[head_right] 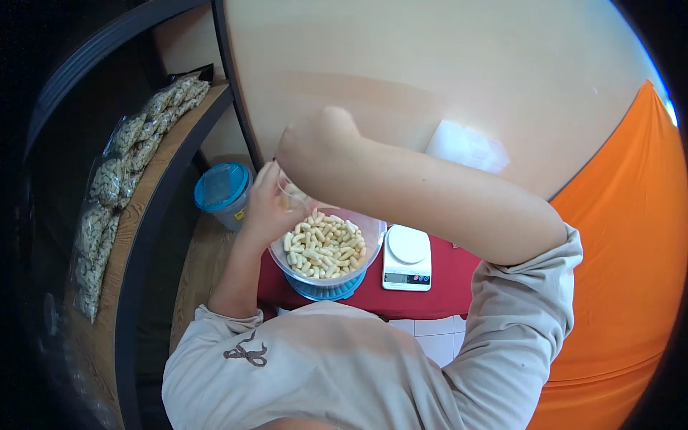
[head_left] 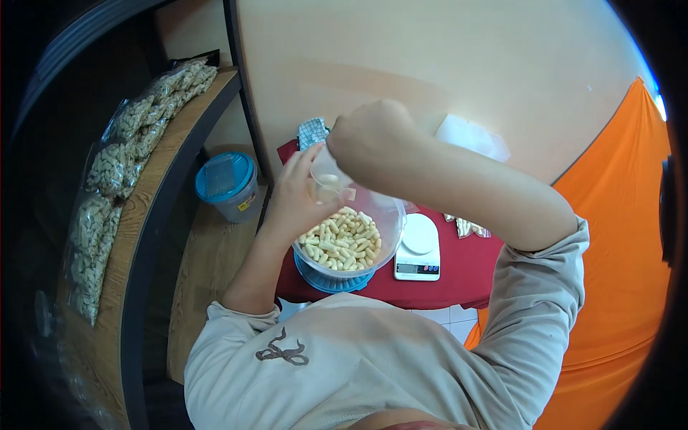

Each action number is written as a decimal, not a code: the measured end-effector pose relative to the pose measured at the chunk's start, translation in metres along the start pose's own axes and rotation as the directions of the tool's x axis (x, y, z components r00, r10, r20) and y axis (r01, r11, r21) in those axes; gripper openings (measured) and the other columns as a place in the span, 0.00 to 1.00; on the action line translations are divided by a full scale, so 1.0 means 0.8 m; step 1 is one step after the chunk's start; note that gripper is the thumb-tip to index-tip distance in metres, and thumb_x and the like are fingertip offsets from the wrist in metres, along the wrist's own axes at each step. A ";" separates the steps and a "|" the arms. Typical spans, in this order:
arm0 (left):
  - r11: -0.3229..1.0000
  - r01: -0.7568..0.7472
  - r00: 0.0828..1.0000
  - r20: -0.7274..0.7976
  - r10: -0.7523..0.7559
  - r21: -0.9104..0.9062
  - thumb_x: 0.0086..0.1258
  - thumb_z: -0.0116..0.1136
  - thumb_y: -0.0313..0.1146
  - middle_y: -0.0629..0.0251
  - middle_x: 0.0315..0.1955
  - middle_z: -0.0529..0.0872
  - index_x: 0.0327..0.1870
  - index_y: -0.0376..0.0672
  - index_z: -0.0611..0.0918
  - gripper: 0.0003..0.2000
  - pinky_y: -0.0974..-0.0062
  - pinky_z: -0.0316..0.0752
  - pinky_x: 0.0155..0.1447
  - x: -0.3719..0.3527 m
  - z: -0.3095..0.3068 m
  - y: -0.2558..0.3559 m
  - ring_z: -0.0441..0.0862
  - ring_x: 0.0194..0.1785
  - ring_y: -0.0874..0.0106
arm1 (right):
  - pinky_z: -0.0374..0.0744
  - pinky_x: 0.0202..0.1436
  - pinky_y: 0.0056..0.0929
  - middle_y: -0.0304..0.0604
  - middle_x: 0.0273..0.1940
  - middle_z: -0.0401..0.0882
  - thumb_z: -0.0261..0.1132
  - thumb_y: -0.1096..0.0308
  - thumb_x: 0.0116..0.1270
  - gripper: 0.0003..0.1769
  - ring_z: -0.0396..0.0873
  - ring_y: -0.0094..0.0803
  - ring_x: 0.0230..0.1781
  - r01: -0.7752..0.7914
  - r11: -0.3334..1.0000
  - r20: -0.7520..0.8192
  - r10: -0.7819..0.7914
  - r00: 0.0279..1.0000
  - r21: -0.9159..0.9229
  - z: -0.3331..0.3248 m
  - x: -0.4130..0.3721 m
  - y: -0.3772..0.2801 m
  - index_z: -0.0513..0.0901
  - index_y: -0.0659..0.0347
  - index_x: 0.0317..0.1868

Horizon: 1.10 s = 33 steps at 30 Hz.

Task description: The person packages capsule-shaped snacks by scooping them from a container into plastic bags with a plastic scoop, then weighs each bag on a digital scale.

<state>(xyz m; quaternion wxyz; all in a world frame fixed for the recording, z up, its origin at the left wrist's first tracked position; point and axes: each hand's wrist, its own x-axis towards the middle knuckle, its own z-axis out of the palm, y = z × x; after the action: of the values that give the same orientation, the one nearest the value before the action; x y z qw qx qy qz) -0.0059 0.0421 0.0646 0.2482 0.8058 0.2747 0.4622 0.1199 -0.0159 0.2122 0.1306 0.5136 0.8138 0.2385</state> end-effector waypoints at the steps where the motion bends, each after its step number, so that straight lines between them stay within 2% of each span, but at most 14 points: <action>1: 0.997 0.077 0.997 -0.006 -0.077 0.018 0.45 0.71 0.43 0.55 0.46 0.76 0.60 0.38 0.69 0.38 0.63 0.69 0.52 -0.004 -0.004 -0.006 0.75 0.50 0.58 | 0.78 0.25 0.32 0.41 0.24 0.81 0.63 0.63 0.53 0.08 0.83 0.34 0.26 0.013 1.000 0.003 -0.013 1.000 0.005 -0.007 -0.004 0.003 0.84 0.56 0.22; 2: 0.995 0.095 0.995 -0.013 -0.095 0.017 0.45 0.71 0.43 0.55 0.46 0.76 0.60 0.38 0.69 0.38 0.63 0.69 0.52 -0.007 -0.008 -0.011 0.75 0.50 0.58 | 0.78 0.24 0.31 0.41 0.24 0.81 0.63 0.63 0.53 0.08 0.83 0.34 0.25 -0.062 0.998 -0.016 0.062 0.998 -0.018 -0.011 -0.008 0.007 0.84 0.57 0.22; 3: 0.980 0.099 0.992 -0.090 -0.084 0.171 0.46 0.70 0.44 0.55 0.47 0.76 0.60 0.39 0.69 0.38 0.62 0.68 0.54 -0.008 -0.013 -0.018 0.74 0.51 0.58 | 0.78 0.24 0.31 0.41 0.24 0.81 0.63 0.64 0.53 0.08 0.82 0.34 0.25 -0.133 0.990 -0.035 0.132 0.991 -0.040 -0.011 -0.011 0.011 0.83 0.57 0.22; 5: 0.901 0.108 0.964 -0.266 0.008 0.419 0.49 0.68 0.45 0.56 0.50 0.75 0.62 0.40 0.68 0.38 0.57 0.63 0.57 -0.018 -0.016 -0.048 0.72 0.54 0.58 | 0.78 0.23 0.31 0.41 0.24 0.81 0.63 0.64 0.54 0.08 0.82 0.35 0.24 -0.135 0.990 0.011 0.135 0.991 -0.027 0.011 -0.013 0.015 0.83 0.57 0.22; 8: 0.799 0.224 0.908 -0.418 0.038 0.558 0.49 0.70 0.41 0.59 0.45 0.77 0.64 0.39 0.65 0.40 0.58 0.65 0.56 -0.037 -0.010 -0.044 0.73 0.53 0.58 | 0.78 0.25 0.33 0.41 0.28 0.83 0.62 0.67 0.54 0.06 0.83 0.35 0.28 -0.098 0.995 0.204 0.096 0.974 -0.002 0.069 0.001 0.000 0.85 0.56 0.26; 10: 0.814 0.237 0.904 -0.428 0.016 0.531 0.50 0.68 0.42 0.58 0.48 0.75 0.65 0.40 0.64 0.40 0.56 0.61 0.58 -0.052 -0.001 -0.038 0.71 0.54 0.58 | 0.79 0.27 0.33 0.40 0.33 0.84 0.61 0.71 0.54 0.06 0.84 0.33 0.33 -0.032 0.998 0.386 0.006 0.923 0.061 0.126 0.016 -0.021 0.86 0.56 0.30; 14: 0.822 0.257 0.931 -0.358 -0.069 0.508 0.52 0.65 0.42 0.56 0.52 0.72 0.65 0.39 0.64 0.39 0.55 0.56 0.61 -0.074 0.012 -0.024 0.67 0.55 0.56 | 0.78 0.26 0.33 0.42 0.27 0.83 0.61 0.68 0.53 0.05 0.84 0.36 0.30 0.230 0.967 0.410 -0.255 0.876 0.111 0.216 0.024 -0.049 0.84 0.56 0.26; 18: 0.804 0.248 0.946 -0.315 -0.080 0.540 0.52 0.65 0.42 0.57 0.51 0.72 0.66 0.39 0.63 0.39 0.51 0.51 0.62 -0.077 0.015 -0.029 0.66 0.55 0.58 | 0.78 0.26 0.33 0.42 0.27 0.83 0.61 0.67 0.53 0.06 0.84 0.35 0.30 0.320 0.939 0.475 -0.340 0.812 0.126 0.232 0.037 -0.062 0.85 0.56 0.26; 21: 0.852 0.206 0.953 -0.296 -0.064 0.482 0.51 0.65 0.41 0.57 0.52 0.72 0.66 0.39 0.63 0.39 0.52 0.50 0.62 -0.073 0.015 -0.037 0.66 0.55 0.58 | 0.80 0.33 0.36 0.44 0.30 0.84 0.61 0.64 0.55 0.08 0.84 0.36 0.33 0.056 0.964 0.628 -0.214 0.748 0.261 0.233 0.029 -0.081 0.85 0.57 0.29; 22: 0.855 0.211 0.954 -0.290 -0.075 0.475 0.51 0.65 0.41 0.57 0.52 0.72 0.66 0.39 0.63 0.39 0.52 0.50 0.62 -0.073 0.014 -0.040 0.66 0.55 0.58 | 0.80 0.33 0.36 0.44 0.30 0.84 0.61 0.64 0.55 0.08 0.84 0.36 0.33 0.054 0.963 0.637 -0.217 0.739 0.266 0.236 0.023 -0.085 0.85 0.57 0.29; 25: 0.888 0.199 0.958 -0.274 -0.087 0.414 0.51 0.65 0.40 0.57 0.52 0.72 0.66 0.38 0.62 0.40 0.53 0.51 0.62 -0.072 0.015 -0.045 0.67 0.55 0.58 | 0.79 0.36 0.42 0.48 0.33 0.83 0.57 0.56 0.60 0.15 0.82 0.42 0.32 -0.187 0.878 0.672 -0.183 0.718 0.440 0.254 0.009 -0.092 0.84 0.58 0.34; 26: 0.897 0.188 0.959 -0.272 -0.080 0.399 0.51 0.66 0.39 0.56 0.51 0.72 0.66 0.37 0.62 0.40 0.53 0.52 0.62 -0.072 0.015 -0.046 0.67 0.54 0.58 | 0.79 0.36 0.42 0.48 0.33 0.83 0.57 0.56 0.60 0.15 0.82 0.42 0.32 -0.196 0.878 0.681 -0.180 0.710 0.437 0.266 0.008 -0.095 0.84 0.58 0.34; 28: 0.908 0.175 0.962 -0.264 -0.074 0.381 0.50 0.66 0.39 0.56 0.51 0.72 0.66 0.37 0.62 0.40 0.54 0.52 0.62 -0.071 0.016 -0.047 0.67 0.54 0.58 | 0.79 0.36 0.39 0.45 0.32 0.83 0.55 0.57 0.62 0.16 0.82 0.41 0.33 -0.320 0.725 0.643 -0.217 0.734 0.610 0.280 0.009 -0.099 0.84 0.59 0.32; 33: 0.914 0.178 0.968 -0.234 -0.094 0.366 0.50 0.66 0.38 0.55 0.51 0.73 0.66 0.36 0.62 0.40 0.54 0.53 0.61 -0.067 0.011 -0.057 0.67 0.54 0.57 | 0.77 0.34 0.37 0.46 0.28 0.82 0.56 0.58 0.64 0.16 0.81 0.37 0.29 -0.388 0.578 0.594 -0.218 0.775 0.718 0.274 0.020 -0.085 0.83 0.60 0.32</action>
<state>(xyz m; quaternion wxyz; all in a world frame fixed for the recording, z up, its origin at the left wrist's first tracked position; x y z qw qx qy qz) -0.0300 0.0381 -0.0018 0.0867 0.7639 0.4403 0.4638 0.1606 0.0296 -0.0095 0.1308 0.6039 0.7097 -0.3384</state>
